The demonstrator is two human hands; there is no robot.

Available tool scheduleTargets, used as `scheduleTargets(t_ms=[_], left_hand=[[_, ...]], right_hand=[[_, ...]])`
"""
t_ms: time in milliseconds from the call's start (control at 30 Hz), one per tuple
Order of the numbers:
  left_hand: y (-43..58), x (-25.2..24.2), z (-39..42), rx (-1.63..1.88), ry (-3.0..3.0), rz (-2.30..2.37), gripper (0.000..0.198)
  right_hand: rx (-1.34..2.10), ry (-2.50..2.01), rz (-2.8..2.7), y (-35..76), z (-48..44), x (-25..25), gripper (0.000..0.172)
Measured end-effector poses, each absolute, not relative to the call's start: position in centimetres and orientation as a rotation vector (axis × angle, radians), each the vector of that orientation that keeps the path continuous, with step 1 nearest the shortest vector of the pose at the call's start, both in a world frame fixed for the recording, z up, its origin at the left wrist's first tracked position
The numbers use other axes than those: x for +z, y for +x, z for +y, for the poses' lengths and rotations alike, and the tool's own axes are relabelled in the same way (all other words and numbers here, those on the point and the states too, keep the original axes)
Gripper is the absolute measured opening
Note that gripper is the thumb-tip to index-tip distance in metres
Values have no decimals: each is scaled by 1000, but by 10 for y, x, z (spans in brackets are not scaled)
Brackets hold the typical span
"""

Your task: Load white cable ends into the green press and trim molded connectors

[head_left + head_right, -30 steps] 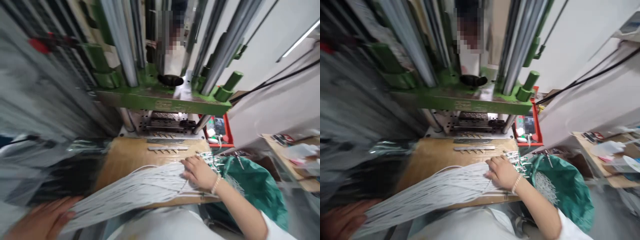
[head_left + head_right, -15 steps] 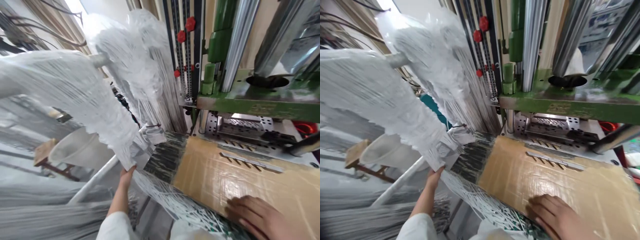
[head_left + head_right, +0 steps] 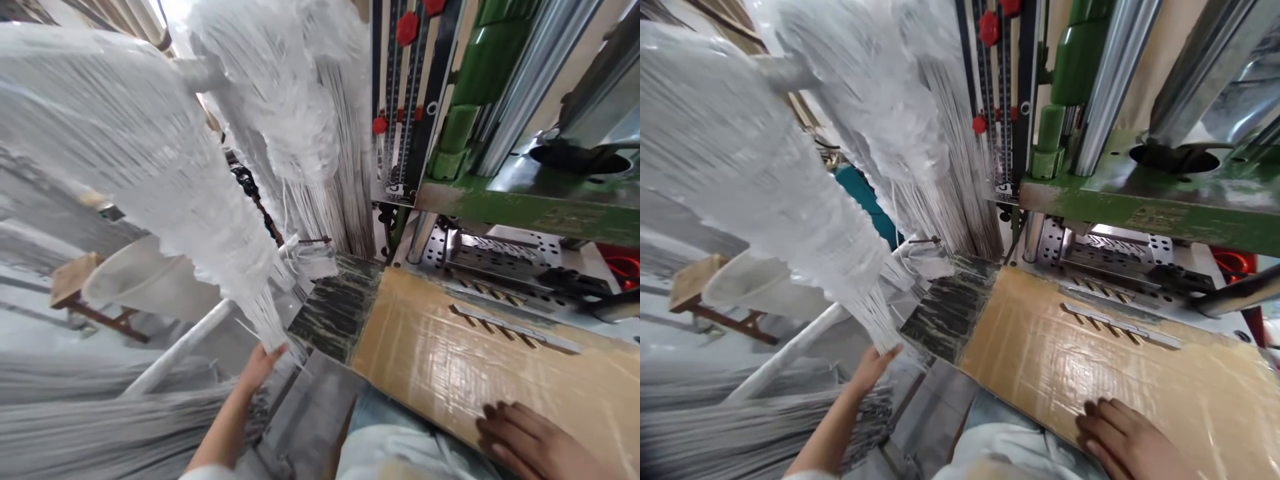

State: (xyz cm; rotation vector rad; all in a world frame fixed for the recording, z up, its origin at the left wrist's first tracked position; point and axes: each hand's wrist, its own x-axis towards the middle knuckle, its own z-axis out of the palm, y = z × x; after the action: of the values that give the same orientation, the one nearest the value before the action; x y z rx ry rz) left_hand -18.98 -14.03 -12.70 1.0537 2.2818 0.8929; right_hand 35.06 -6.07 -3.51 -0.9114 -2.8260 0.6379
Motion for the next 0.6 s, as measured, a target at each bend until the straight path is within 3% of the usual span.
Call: scheduleTargets(t_ms=[200, 367, 500, 600], left_hand=[[-185, -112, -169, 935, 898, 2477, 49], [-192, -105, -171, 917, 898, 2493, 38], [-182, -109, -170, 909, 849, 2512, 49], [-175, -114, -160, 945, 978, 2219, 65]], right_hand=[[906, -1040, -2749, 333, -56, -32, 27], [920, -1095, -2696, 325, -56, -34, 29], [971, -1150, -2683, 328, -60, -36, 28], [1058, -1167, -2693, 328, -61, -34, 24]])
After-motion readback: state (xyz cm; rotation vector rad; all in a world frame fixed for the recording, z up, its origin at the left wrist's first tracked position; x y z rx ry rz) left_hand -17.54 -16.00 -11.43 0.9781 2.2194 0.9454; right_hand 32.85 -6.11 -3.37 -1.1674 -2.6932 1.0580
